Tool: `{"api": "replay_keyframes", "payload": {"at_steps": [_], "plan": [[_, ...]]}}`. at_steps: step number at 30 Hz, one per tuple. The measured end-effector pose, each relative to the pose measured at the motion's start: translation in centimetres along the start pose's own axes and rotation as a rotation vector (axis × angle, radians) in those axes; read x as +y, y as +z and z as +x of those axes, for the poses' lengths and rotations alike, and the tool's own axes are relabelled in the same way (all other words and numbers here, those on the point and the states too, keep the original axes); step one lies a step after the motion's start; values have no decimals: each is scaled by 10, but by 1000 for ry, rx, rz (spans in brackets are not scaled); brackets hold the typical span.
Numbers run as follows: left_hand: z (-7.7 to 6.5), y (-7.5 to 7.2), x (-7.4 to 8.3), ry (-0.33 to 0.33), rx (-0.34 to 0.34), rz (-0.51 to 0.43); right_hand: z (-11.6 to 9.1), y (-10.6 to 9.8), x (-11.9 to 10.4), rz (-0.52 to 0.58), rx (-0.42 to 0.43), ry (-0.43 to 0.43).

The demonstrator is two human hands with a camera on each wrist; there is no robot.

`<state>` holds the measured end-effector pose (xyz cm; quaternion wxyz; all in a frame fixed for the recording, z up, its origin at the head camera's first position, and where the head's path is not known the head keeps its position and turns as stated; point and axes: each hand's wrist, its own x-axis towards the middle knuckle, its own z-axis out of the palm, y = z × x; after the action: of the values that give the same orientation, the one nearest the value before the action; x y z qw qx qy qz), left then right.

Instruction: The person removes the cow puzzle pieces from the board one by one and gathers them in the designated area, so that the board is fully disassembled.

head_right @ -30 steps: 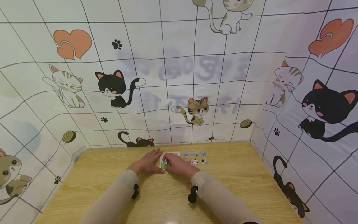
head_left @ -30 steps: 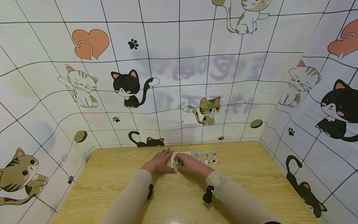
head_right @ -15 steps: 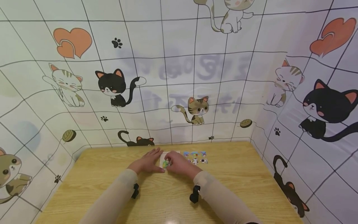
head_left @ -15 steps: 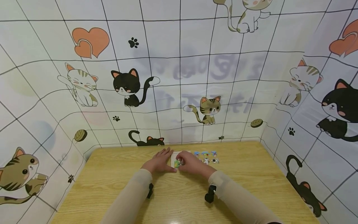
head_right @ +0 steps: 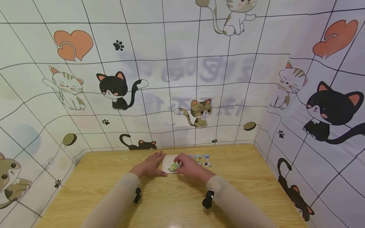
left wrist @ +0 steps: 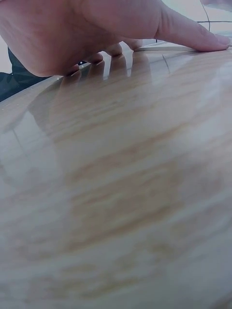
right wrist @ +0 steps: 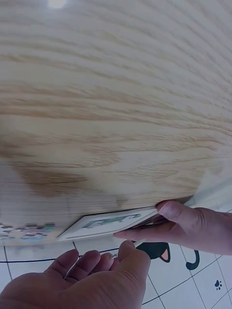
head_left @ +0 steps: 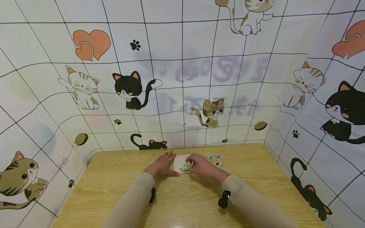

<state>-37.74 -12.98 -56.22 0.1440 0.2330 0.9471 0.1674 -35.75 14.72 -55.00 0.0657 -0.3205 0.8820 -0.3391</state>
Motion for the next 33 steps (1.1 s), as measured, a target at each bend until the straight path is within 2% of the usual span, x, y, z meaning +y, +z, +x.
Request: {"api": "replay_keyframes", "payload": {"at_steps": [16, 26, 33], "plan": [[-3, -1, 4, -4, 8, -6, -31, -16, 15, 33, 46, -1], [-4, -3, 4, -5, 10, 35, -47, -23, 23, 36, 53, -44], [-2, -1, 2, -4, 24, 52, -55, -27, 27, 14, 66, -34]]}}
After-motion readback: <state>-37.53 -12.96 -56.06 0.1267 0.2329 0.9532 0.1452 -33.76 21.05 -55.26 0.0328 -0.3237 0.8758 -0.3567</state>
